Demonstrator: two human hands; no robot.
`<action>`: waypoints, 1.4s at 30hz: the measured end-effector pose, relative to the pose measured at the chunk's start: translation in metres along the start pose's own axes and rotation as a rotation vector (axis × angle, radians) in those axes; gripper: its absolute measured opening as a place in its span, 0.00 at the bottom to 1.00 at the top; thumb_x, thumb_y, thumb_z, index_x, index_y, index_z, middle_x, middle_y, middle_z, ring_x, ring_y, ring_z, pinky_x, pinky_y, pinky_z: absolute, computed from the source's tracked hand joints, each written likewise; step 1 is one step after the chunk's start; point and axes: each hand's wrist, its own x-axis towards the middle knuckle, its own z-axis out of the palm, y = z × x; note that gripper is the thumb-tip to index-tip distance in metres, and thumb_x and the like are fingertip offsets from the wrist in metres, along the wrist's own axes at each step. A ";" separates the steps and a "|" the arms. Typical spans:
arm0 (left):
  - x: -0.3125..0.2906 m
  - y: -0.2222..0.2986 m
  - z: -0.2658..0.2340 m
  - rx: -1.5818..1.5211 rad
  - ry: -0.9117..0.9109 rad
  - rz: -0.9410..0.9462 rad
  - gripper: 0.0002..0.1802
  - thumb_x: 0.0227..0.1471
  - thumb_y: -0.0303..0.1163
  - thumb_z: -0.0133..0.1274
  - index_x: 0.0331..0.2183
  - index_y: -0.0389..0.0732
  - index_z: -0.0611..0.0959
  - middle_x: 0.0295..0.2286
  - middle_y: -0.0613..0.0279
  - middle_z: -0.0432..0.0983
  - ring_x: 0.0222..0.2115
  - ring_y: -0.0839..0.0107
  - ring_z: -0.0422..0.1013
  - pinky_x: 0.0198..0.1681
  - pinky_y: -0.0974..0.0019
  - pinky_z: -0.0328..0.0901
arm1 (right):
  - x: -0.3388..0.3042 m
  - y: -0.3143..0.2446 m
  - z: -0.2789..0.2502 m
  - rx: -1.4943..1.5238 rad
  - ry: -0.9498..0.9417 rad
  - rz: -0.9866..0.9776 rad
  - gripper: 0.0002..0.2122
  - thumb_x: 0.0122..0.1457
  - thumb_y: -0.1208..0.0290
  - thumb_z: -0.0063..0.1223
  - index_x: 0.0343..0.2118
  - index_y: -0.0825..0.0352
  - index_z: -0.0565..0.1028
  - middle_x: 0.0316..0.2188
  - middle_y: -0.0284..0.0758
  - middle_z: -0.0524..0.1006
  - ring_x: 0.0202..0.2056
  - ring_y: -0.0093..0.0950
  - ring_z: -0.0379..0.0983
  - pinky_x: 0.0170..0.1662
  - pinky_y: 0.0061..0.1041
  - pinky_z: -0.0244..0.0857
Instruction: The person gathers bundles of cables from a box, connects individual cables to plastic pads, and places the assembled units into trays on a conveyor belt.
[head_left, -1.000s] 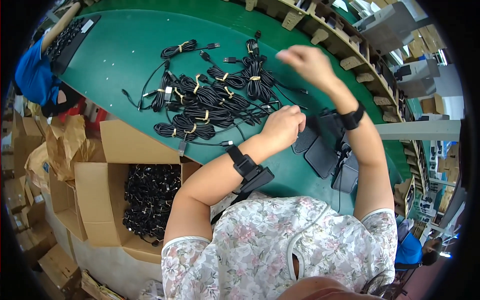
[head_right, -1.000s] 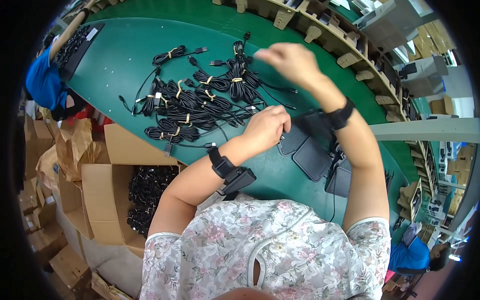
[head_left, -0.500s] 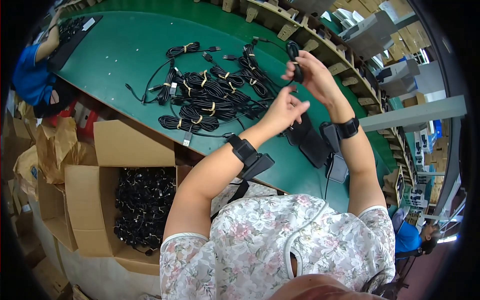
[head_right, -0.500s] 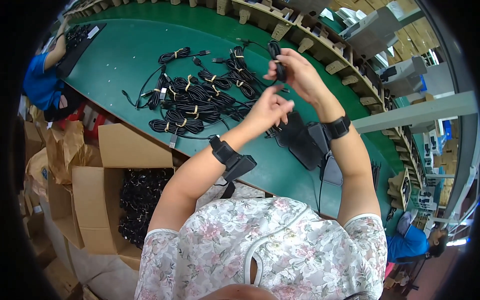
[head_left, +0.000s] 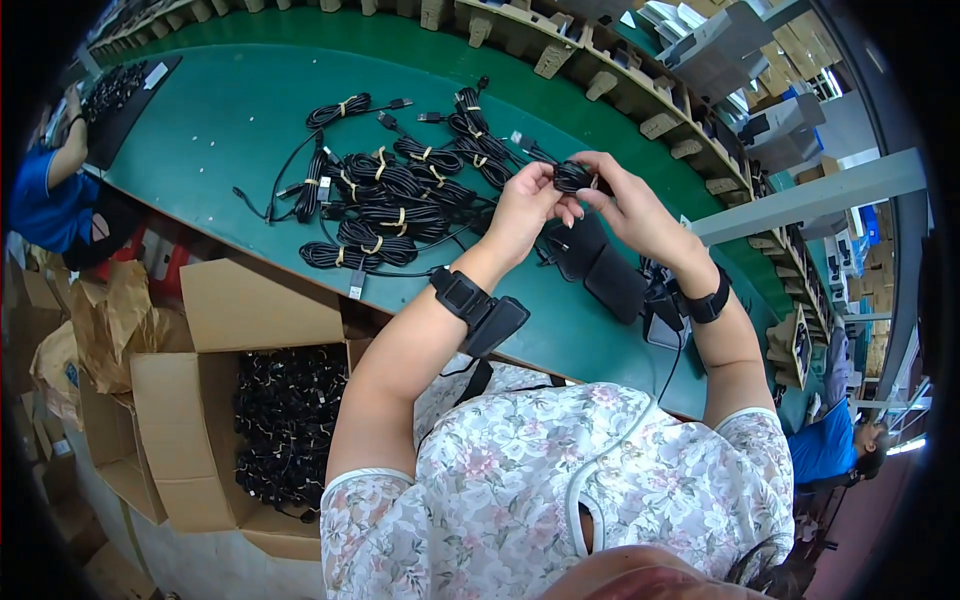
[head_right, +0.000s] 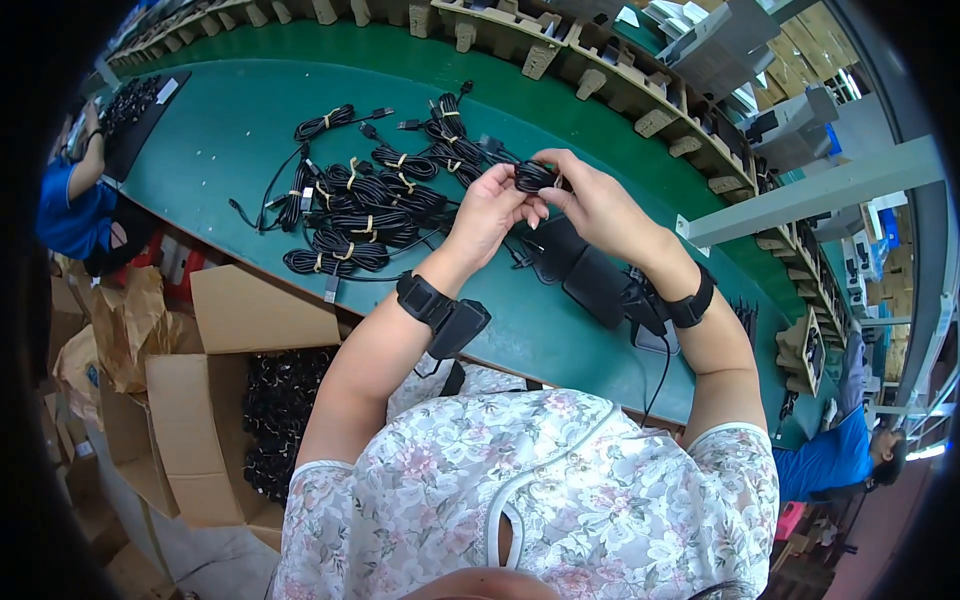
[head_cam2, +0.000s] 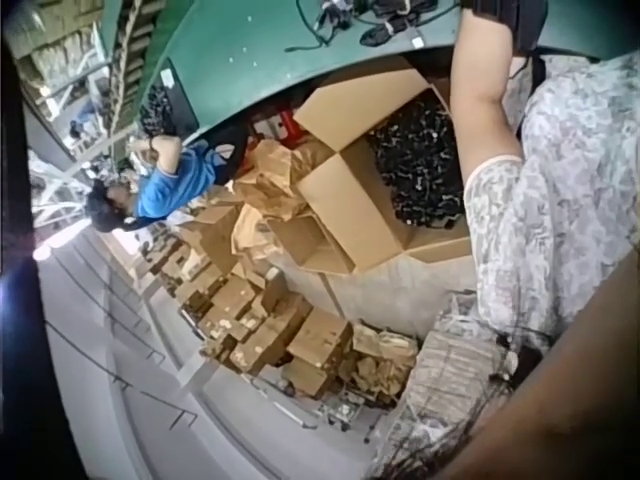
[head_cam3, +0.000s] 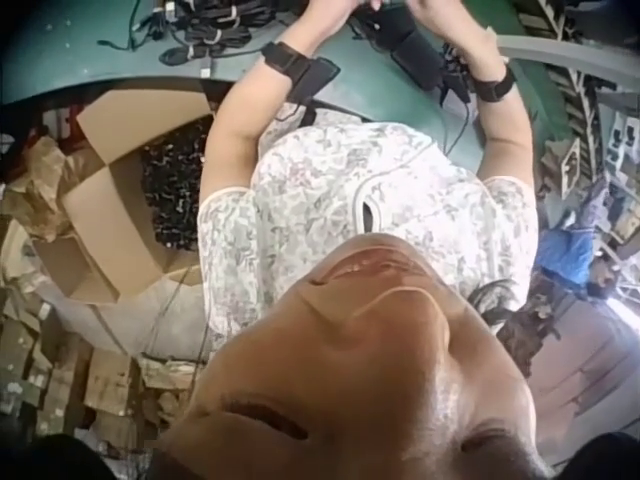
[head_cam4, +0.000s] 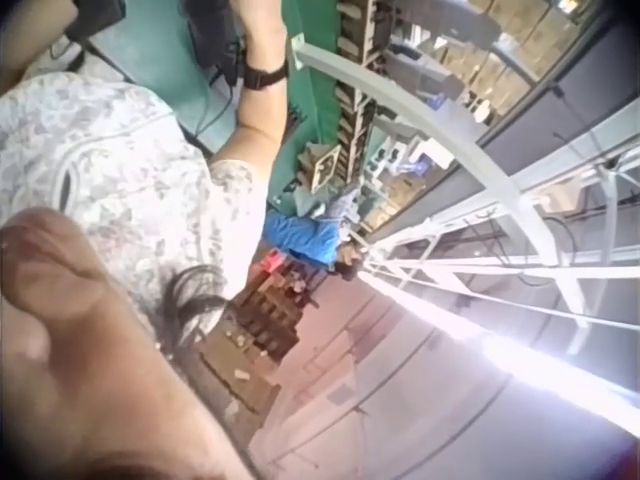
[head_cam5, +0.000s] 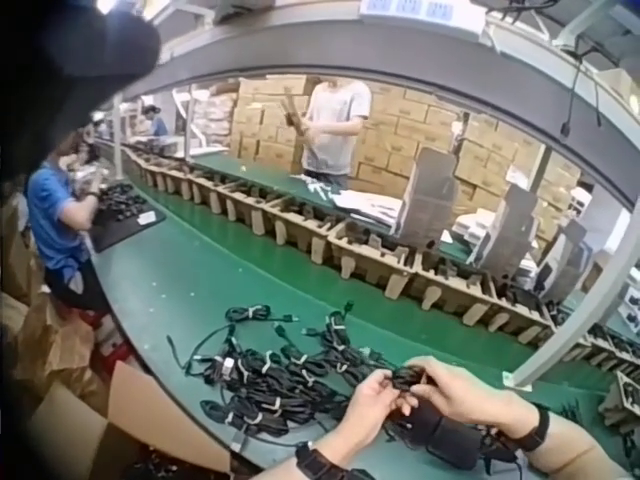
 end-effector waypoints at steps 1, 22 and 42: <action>0.000 -0.002 0.001 0.063 0.002 -0.001 0.09 0.56 0.26 0.45 0.39 0.34 0.68 0.28 0.57 0.72 0.22 0.76 0.70 0.22 0.76 0.64 | -0.001 0.003 -0.005 -0.095 0.076 -0.051 0.12 0.59 0.75 0.47 0.45 0.69 0.66 0.32 0.39 0.72 0.33 0.29 0.69 0.39 0.26 0.65; -0.021 -0.001 0.014 0.439 0.026 -0.107 0.16 0.53 0.21 0.46 0.45 0.36 0.66 0.31 0.59 0.70 0.24 0.79 0.69 0.22 0.79 0.61 | 0.015 0.235 -0.236 -0.974 0.367 0.762 0.16 0.55 0.62 0.50 0.38 0.71 0.74 0.35 0.50 0.76 0.40 0.47 0.72 0.43 0.39 0.66; -0.025 0.006 0.018 0.448 0.097 -0.219 0.12 0.55 0.25 0.47 0.43 0.38 0.69 0.32 0.63 0.71 0.26 0.79 0.68 0.25 0.79 0.61 | 0.025 0.322 -0.196 -0.776 0.453 0.953 0.19 0.57 0.54 0.44 0.41 0.65 0.75 0.38 0.48 0.76 0.41 0.46 0.72 0.44 0.37 0.66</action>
